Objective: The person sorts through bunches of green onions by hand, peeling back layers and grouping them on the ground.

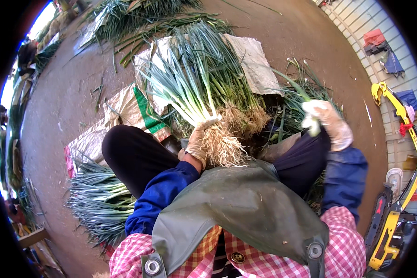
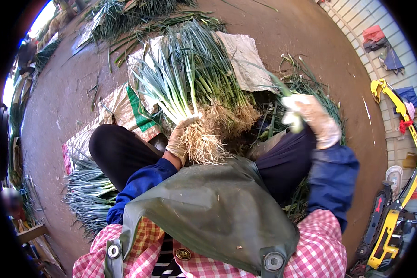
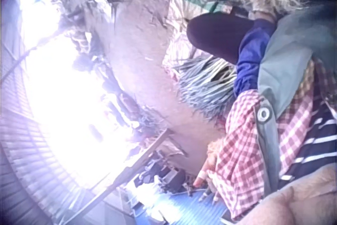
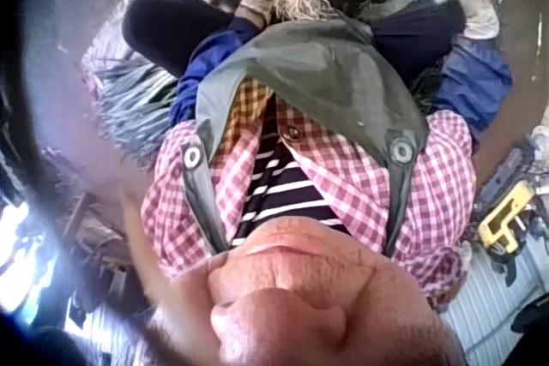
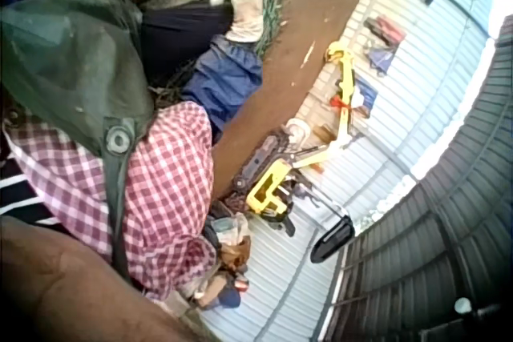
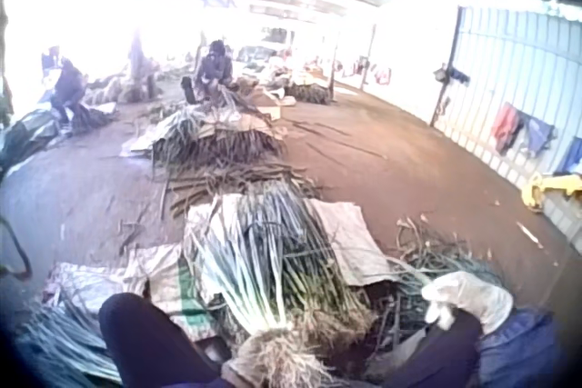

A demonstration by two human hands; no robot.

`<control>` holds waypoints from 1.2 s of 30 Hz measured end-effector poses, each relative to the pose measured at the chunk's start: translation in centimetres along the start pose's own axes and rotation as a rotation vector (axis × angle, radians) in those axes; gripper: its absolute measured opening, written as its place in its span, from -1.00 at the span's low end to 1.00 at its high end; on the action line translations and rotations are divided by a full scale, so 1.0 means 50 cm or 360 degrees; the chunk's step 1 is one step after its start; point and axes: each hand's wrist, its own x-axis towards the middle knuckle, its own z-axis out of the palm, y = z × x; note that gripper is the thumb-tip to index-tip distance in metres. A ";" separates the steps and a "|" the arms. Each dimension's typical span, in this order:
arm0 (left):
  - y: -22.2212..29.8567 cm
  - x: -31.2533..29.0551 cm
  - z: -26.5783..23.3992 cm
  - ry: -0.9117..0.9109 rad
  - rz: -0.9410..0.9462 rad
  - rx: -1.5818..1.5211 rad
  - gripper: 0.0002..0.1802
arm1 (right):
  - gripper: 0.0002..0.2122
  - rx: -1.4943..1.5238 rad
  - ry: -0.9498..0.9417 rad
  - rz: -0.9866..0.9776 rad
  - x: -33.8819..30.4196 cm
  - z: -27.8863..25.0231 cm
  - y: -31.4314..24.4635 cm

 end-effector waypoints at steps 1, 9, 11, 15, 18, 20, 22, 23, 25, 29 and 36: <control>-0.005 -0.005 0.013 0.0001 -0.0034 -0.0011 -0.78 | -0.70 -0.0355 0.0446 0.0013 -0.021 -0.075 0.041; -0.009 0.009 0.018 -0.0156 -0.0207 -0.0110 -0.81 | -0.59 -0.1137 0.0782 -0.0069 -0.023 -0.253 0.091; -0.006 0.010 0.007 -0.0062 -0.0132 -0.0043 -0.80 | -0.73 -0.0384 0.0334 0.0057 0.109 -0.058 0.039; -0.023 0.026 0.004 -0.0116 -0.0221 -0.0027 -0.82 | -0.69 -0.0244 -0.0427 0.0248 0.272 0.234 0.057; -0.024 0.050 -0.031 -0.0088 -0.0190 0.0038 -0.83 | -0.64 -0.0601 -0.0612 0.0295 0.343 0.381 0.065; -0.017 0.032 -0.008 -0.0076 -0.0202 0.0079 -0.83 | -0.67 -0.0703 -0.0611 0.0285 0.371 0.394 0.097; -0.005 0.018 -0.005 -0.0043 -0.0201 0.0103 -0.82 | -0.65 -0.0935 -0.0527 0.0092 0.362 0.414 0.089; 0.000 0.020 -0.009 -0.0071 -0.0163 0.0183 -0.82 | -0.64 -0.1061 -0.0471 0.0035 0.350 0.412 0.088; 0.000 0.023 -0.014 -0.0138 -0.0108 0.0336 -0.82 | -0.65 -0.1257 -0.0219 -0.0326 0.338 0.415 0.107; -0.007 0.033 -0.002 -0.0047 -0.0217 0.0089 -0.85 | -0.71 -0.0858 -0.0291 -0.0326 0.326 0.387 0.116; -0.007 0.051 -0.020 0.0051 -0.0111 -0.0010 -0.81 | -0.70 0.0263 -0.1259 0.0110 0.202 0.322 0.079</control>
